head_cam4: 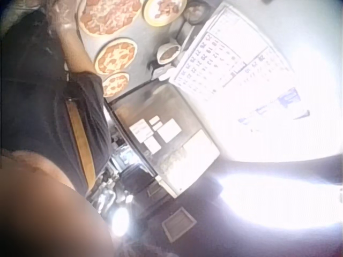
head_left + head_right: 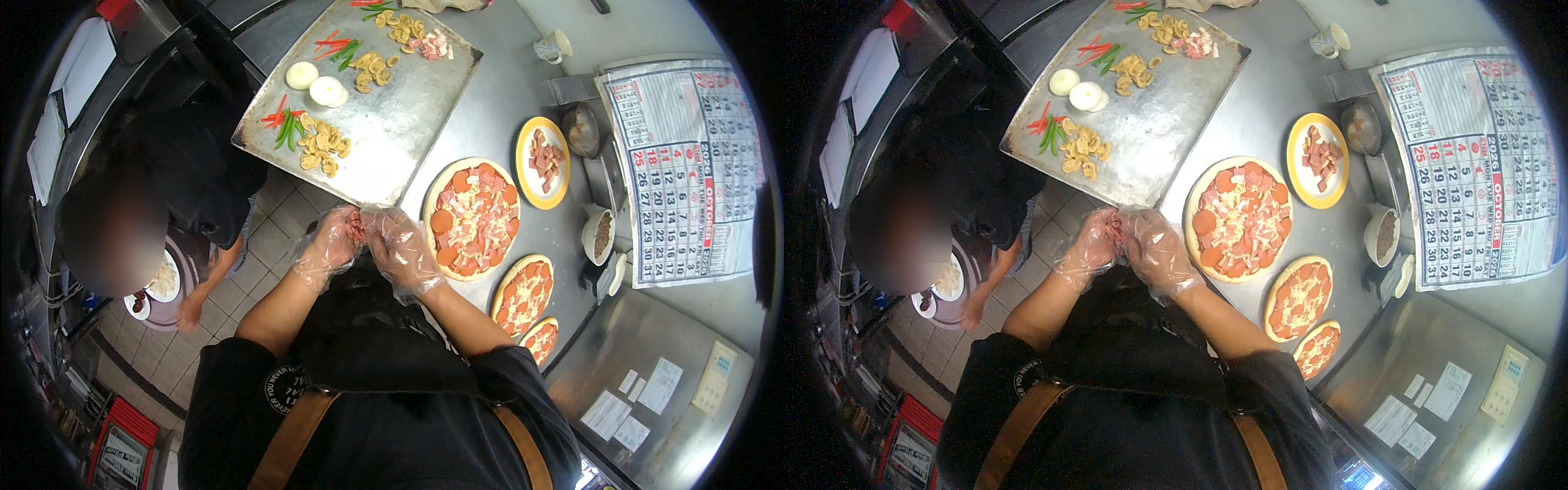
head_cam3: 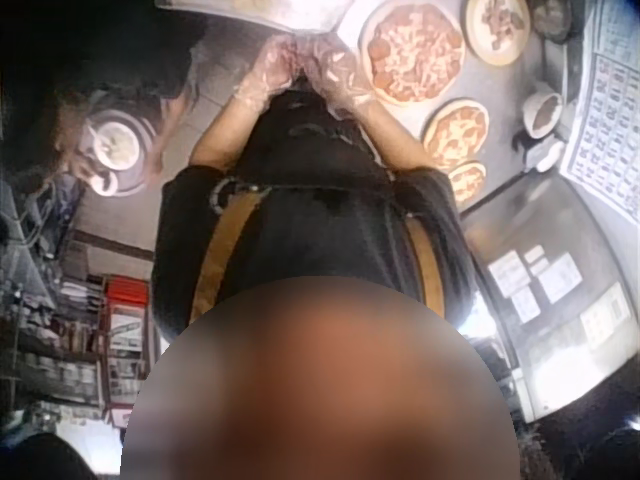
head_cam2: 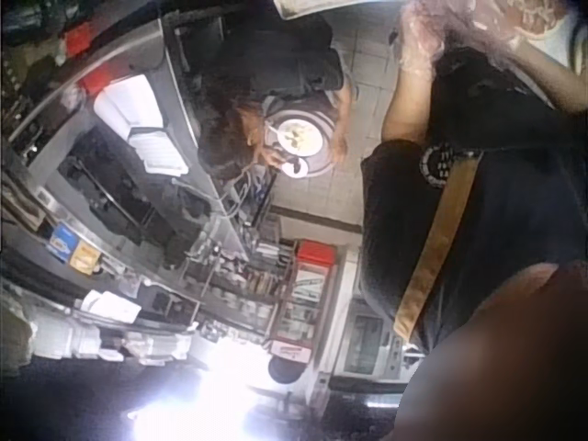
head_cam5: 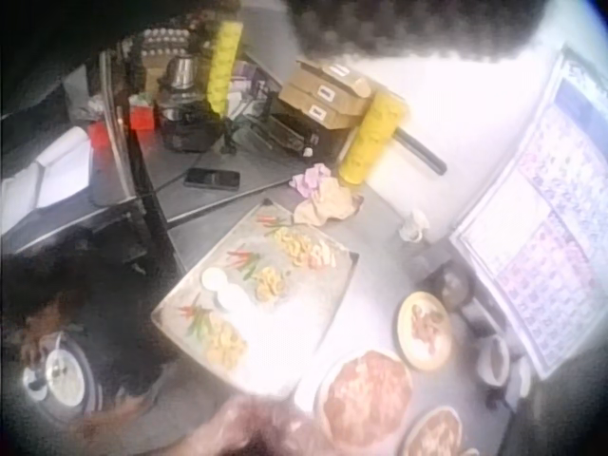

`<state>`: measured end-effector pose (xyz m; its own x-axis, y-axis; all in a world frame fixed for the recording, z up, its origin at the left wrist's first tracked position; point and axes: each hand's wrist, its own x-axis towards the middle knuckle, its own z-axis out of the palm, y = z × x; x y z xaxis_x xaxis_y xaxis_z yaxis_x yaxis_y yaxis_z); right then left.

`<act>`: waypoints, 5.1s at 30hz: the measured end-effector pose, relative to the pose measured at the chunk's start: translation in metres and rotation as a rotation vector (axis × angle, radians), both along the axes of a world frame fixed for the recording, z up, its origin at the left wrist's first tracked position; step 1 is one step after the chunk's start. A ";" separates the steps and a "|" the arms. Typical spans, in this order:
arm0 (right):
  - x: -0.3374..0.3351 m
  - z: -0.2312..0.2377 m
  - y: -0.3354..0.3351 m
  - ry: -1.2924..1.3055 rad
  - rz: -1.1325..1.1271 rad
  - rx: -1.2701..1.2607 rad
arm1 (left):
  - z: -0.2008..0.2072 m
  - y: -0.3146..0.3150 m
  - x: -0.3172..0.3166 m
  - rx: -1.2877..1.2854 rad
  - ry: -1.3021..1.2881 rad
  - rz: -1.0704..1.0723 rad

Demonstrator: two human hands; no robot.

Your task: The person assembles three pizzas on a stainless steel counter. They place pepperoni slices and shredded cheese onto pizza bases that already have sauce. The person wears disposable gloves and handles the toppings by hand.

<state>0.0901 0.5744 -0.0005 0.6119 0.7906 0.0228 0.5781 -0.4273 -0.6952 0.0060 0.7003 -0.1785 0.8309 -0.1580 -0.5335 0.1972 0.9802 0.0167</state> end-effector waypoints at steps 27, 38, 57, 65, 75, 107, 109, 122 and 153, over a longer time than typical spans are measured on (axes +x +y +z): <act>0.022 0.082 -0.184 -0.496 -0.270 -0.037 | 0.212 -0.153 0.058 0.090 -0.044 -0.132; 0.039 0.105 -0.438 -0.035 -0.600 0.154 | 0.218 -0.374 0.086 0.080 -0.221 -0.271; 0.032 0.048 -0.513 -0.310 -0.566 -0.439 | 0.180 -0.367 0.070 0.125 -0.291 -0.208; 0.003 0.106 -0.438 -0.341 -0.392 0.100 | 0.197 -0.395 0.089 0.201 -0.229 -0.231; 0.035 0.088 -0.444 -0.358 -0.354 0.134 | 0.204 -0.433 0.100 0.184 -0.100 -0.179; 0.059 0.076 -0.471 0.025 -0.605 0.288 | 0.198 -0.430 0.103 0.208 -0.187 -0.207; 0.062 0.086 -0.473 0.076 -0.630 0.259 | 0.220 -0.434 0.107 0.333 -0.167 -0.241; 0.101 0.071 -0.487 0.148 -0.641 -0.010 | 0.181 -0.401 0.095 0.350 -0.064 -0.179; 0.074 0.081 -0.459 0.559 -0.443 0.284 | 0.175 -0.414 0.081 0.485 -0.218 -0.285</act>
